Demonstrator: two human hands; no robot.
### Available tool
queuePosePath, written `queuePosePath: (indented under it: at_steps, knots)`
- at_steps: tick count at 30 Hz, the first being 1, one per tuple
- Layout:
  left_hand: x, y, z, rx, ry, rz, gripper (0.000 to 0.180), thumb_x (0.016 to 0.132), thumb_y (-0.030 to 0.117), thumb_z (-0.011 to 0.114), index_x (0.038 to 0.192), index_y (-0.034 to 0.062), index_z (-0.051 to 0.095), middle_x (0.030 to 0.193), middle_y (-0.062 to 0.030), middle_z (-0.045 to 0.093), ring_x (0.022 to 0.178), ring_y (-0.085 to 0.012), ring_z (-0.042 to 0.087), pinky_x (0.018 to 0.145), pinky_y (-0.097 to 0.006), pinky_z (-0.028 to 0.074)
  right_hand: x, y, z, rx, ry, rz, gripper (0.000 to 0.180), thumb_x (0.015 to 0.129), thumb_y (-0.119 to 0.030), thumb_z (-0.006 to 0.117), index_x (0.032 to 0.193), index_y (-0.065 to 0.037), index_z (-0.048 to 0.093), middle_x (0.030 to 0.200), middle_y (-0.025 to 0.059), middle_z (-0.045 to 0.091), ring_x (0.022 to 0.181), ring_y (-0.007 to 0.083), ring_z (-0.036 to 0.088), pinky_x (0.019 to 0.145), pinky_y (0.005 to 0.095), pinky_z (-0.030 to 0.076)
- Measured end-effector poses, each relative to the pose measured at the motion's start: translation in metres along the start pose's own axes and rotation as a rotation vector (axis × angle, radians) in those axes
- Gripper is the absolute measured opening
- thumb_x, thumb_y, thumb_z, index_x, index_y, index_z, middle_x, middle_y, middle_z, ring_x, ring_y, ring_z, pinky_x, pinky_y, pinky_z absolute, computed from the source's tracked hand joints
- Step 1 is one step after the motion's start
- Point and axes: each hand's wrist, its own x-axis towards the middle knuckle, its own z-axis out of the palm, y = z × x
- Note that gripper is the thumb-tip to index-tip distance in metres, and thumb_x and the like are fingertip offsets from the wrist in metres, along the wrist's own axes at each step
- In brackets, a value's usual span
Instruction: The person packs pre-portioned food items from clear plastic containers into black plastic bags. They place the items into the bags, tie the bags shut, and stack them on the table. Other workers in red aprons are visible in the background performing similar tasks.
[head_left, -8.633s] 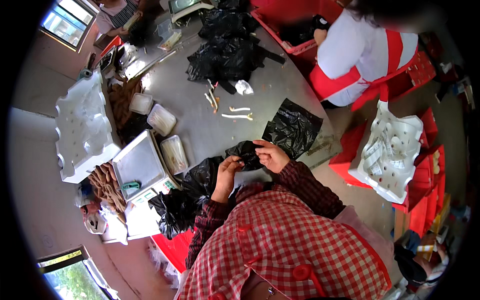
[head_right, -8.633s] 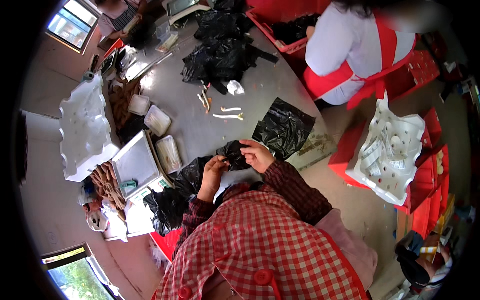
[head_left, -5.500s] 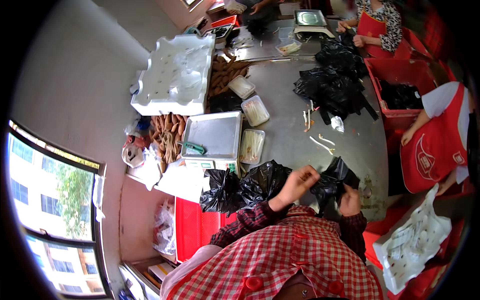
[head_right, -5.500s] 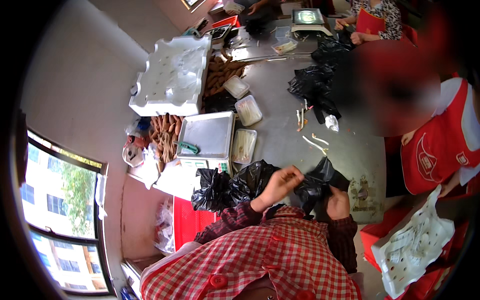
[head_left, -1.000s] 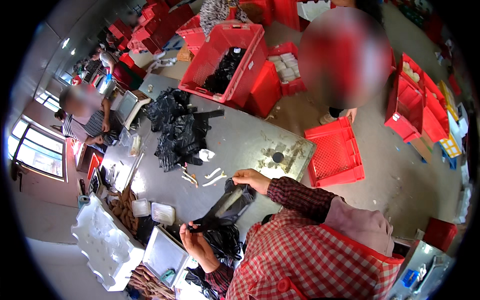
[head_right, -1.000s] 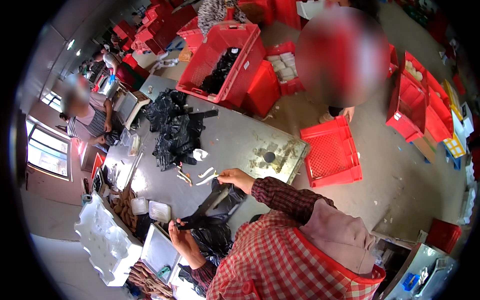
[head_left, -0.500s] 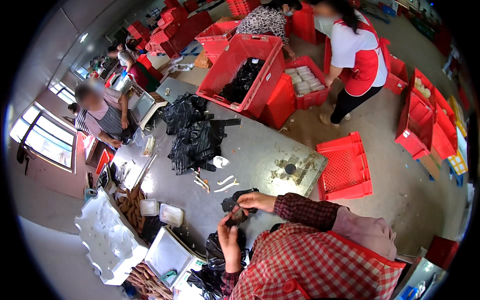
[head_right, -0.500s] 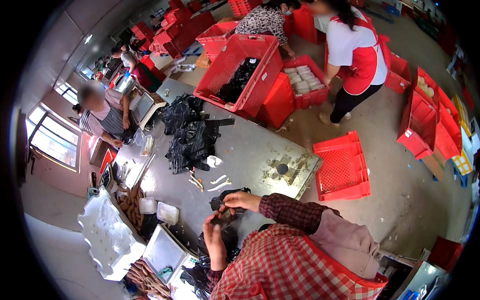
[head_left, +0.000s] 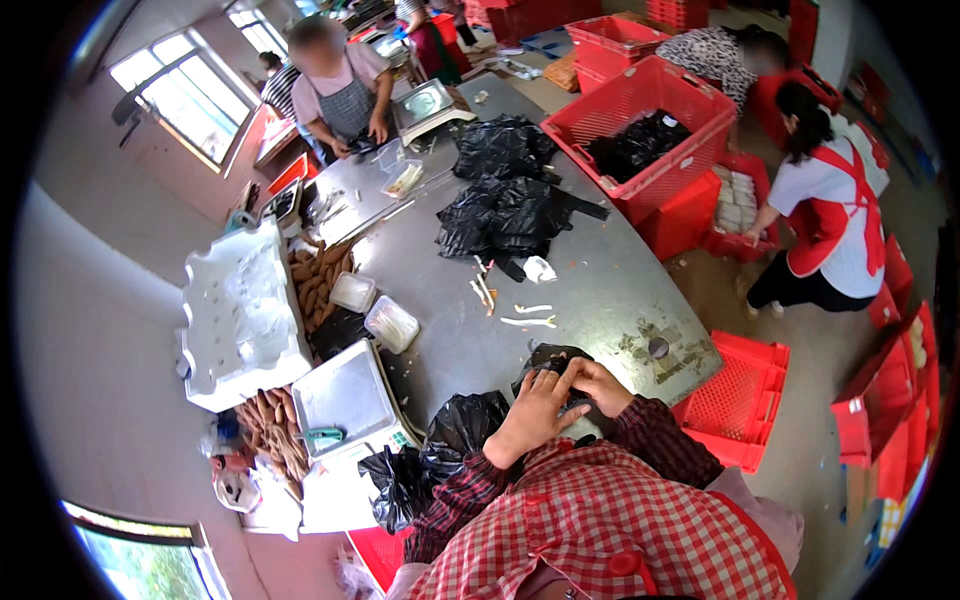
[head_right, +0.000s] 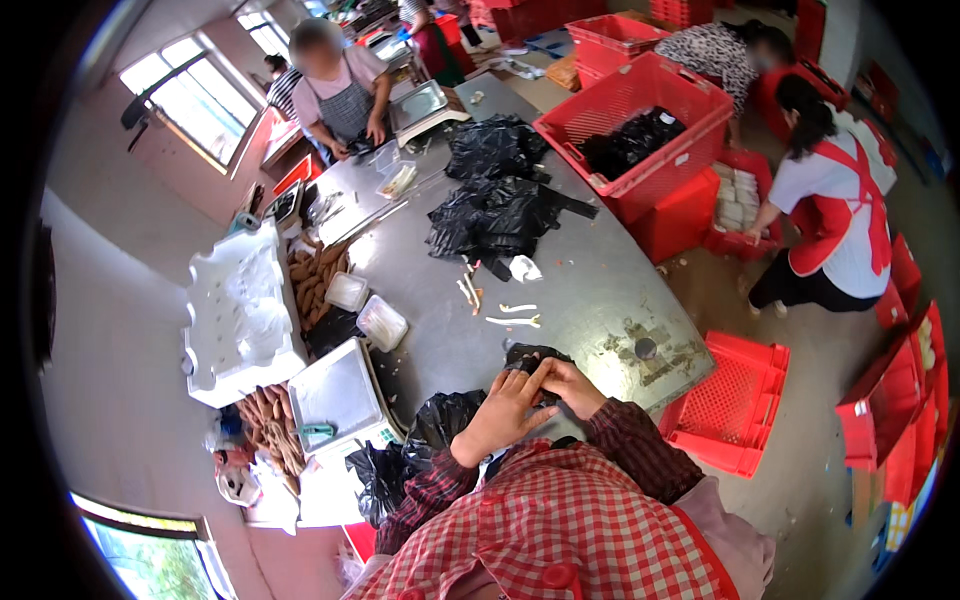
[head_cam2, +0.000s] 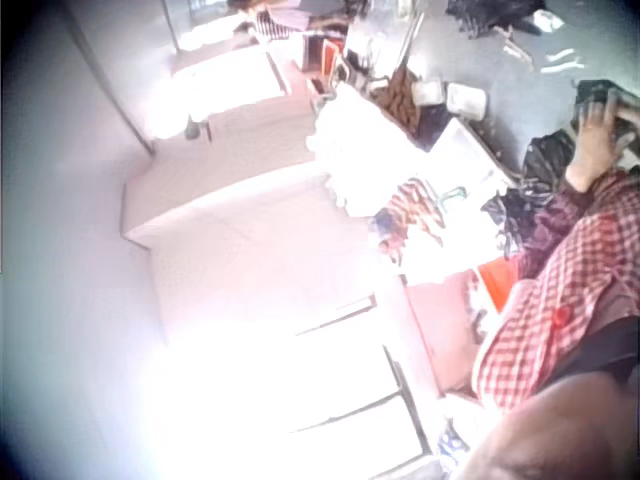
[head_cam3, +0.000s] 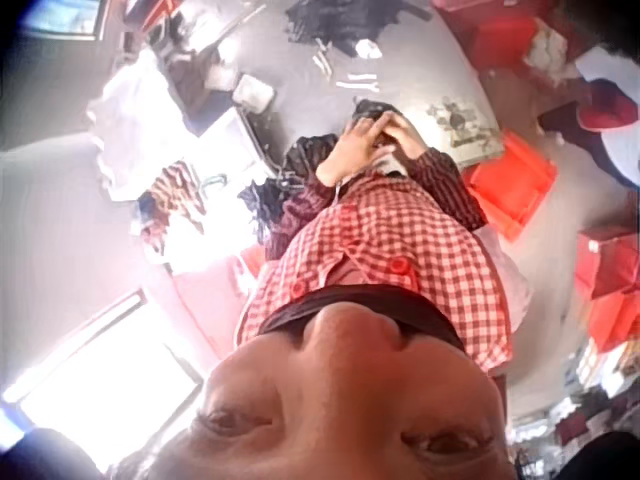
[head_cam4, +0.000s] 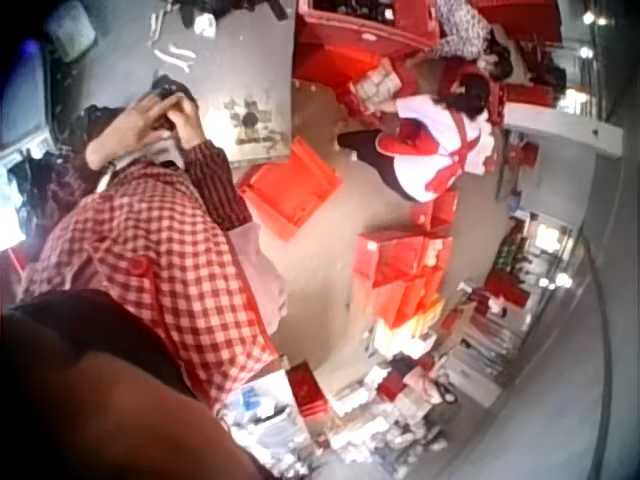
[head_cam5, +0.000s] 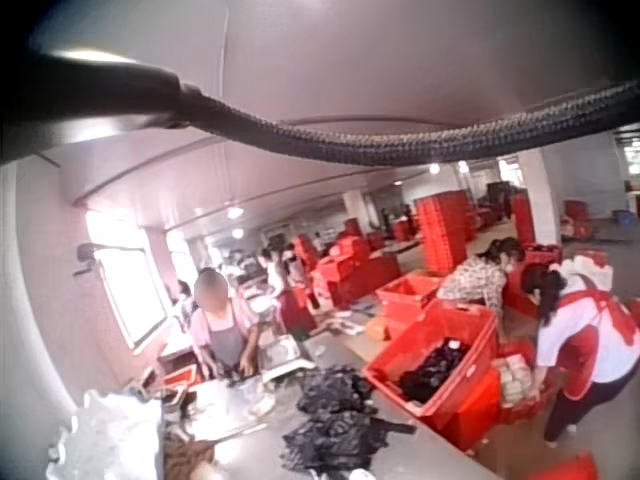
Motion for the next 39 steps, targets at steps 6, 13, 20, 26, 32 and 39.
queuePosePath:
  at_steps: [6,13,20,26,32,39]
  knots:
    - [0.002,-0.004,0.000,-0.128,0.019,-0.018,0.068,0.087,0.040,0.055,0.138,0.0016,0.030,0.090,-0.0160,0.052,0.086,-0.0332,0.050,0.089,-0.041,0.038,0.001,-0.004,0.001,-0.089,0.058,-0.002,0.011,0.091,-0.010,0.051,0.097,-0.001,0.053,0.090,0.0028,0.057,0.080,0.0116,0.056,0.074,0.0265,0.047]
    - [0.004,-0.009,0.004,-0.150,0.009,0.000,0.066,0.089,0.039,0.053,0.140,0.0040,0.029,0.093,-0.0164,0.052,0.087,-0.0322,0.050,0.082,-0.038,0.041,0.000,0.008,-0.011,0.002,0.042,-0.001,0.031,0.090,-0.013,0.052,0.118,0.000,0.051,0.109,0.0048,0.056,0.101,0.0131,0.052,0.089,0.0286,0.042]
    - [0.009,-0.057,0.035,-1.045,-0.170,-0.260,0.049,0.098,0.037,0.038,0.133,0.0038,0.038,0.076,-0.0004,0.056,0.070,-0.0097,0.053,0.069,-0.022,0.043,-0.003,-0.007,-0.009,-0.029,-0.286,0.163,0.013,0.093,-0.012,0.048,0.096,0.000,0.053,0.094,0.0090,0.058,0.087,0.0202,0.060,0.081,0.0307,0.045]
    - [0.001,-0.074,0.076,-1.539,0.278,-0.341,0.027,0.093,0.014,0.053,0.116,0.0024,0.049,0.083,-0.0009,0.054,0.083,-0.0090,0.052,0.081,-0.023,0.042,0.006,0.011,-0.048,0.351,-0.024,0.212,0.021,0.093,-0.012,0.049,0.106,0.003,0.056,0.095,0.0094,0.061,0.089,0.0202,0.060,0.085,0.0307,0.047]
    - [-0.035,-0.077,0.089,-0.409,0.161,-0.408,0.031,0.081,0.020,0.067,0.104,0.0056,0.051,0.083,-0.0117,0.059,0.079,-0.0254,0.060,0.071,-0.037,0.048,0.019,0.043,-0.085,0.305,0.317,0.332,0.018,0.089,-0.008,0.053,0.104,-0.001,0.059,0.082,0.0045,0.058,0.073,0.0149,0.058,0.069,0.0267,0.049]
    - [-0.051,-0.083,0.069,0.178,0.160,-0.193,0.018,0.074,0.022,0.065,0.079,0.0091,0.053,0.077,-0.0051,0.055,0.083,-0.0245,0.054,0.070,-0.036,0.042,0.003,0.013,-0.043,0.134,-0.210,0.555,0.017,0.095,-0.014,0.044,0.104,-0.003,0.055,0.062,-0.0059,0.034,0.046,0.0023,0.026,0.041,0.0171,0.021]
